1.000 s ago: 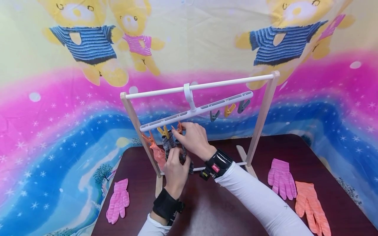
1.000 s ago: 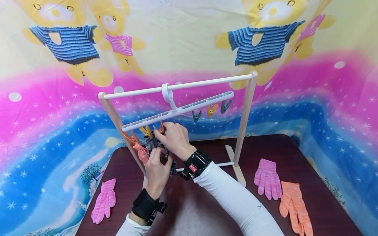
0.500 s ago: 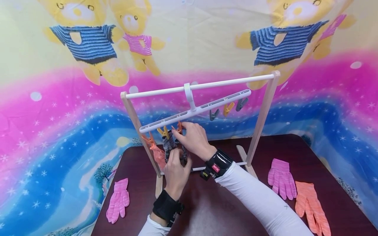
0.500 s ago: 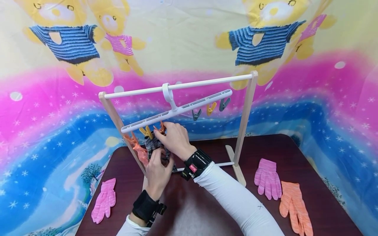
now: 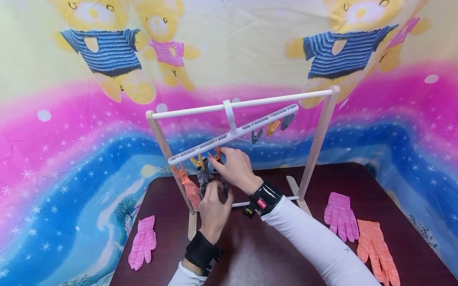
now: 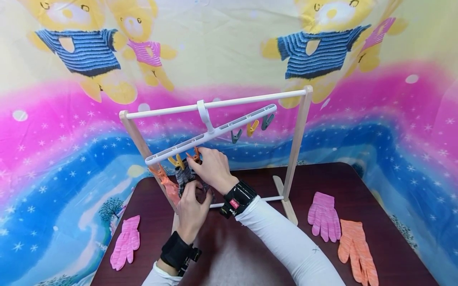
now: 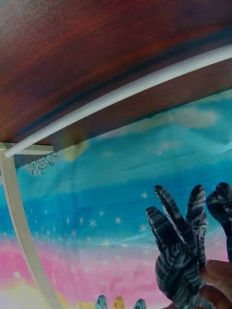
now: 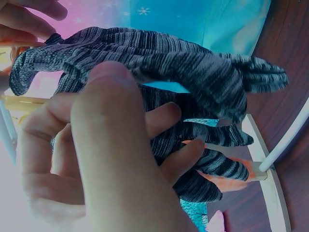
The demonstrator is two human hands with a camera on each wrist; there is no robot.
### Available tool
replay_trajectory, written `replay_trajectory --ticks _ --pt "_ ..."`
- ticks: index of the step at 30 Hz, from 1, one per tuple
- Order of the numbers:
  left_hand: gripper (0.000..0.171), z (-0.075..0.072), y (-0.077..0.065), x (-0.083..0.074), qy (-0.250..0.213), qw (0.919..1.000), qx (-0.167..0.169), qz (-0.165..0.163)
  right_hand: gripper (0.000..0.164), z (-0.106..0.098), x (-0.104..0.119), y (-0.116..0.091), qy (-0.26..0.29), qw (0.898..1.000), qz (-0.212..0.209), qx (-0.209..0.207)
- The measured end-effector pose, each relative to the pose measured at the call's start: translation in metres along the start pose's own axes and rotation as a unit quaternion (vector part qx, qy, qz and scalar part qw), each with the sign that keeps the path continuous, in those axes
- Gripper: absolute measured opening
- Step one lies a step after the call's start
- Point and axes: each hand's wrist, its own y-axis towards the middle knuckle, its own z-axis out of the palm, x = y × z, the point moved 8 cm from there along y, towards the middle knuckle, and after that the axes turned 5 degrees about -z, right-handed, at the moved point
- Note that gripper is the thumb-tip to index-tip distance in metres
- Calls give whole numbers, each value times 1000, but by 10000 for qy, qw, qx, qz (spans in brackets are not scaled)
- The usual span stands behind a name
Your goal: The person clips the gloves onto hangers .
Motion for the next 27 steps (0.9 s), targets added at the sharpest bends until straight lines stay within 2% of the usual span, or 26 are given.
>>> replay_trajectory --ticks 12,21,27 --pt "22 -1 -3 -1 73 9999 -4 107 29 0 -1 -2 -56 10000 -1 57" --pt "23 -1 -8 1 186 9997 -47 170 40 1 -8 -7 12 10000 -6 7" --pt "24 0 -11 2 263 9996 -27 122 50 0 -13 -11 65 9998 168 -29"
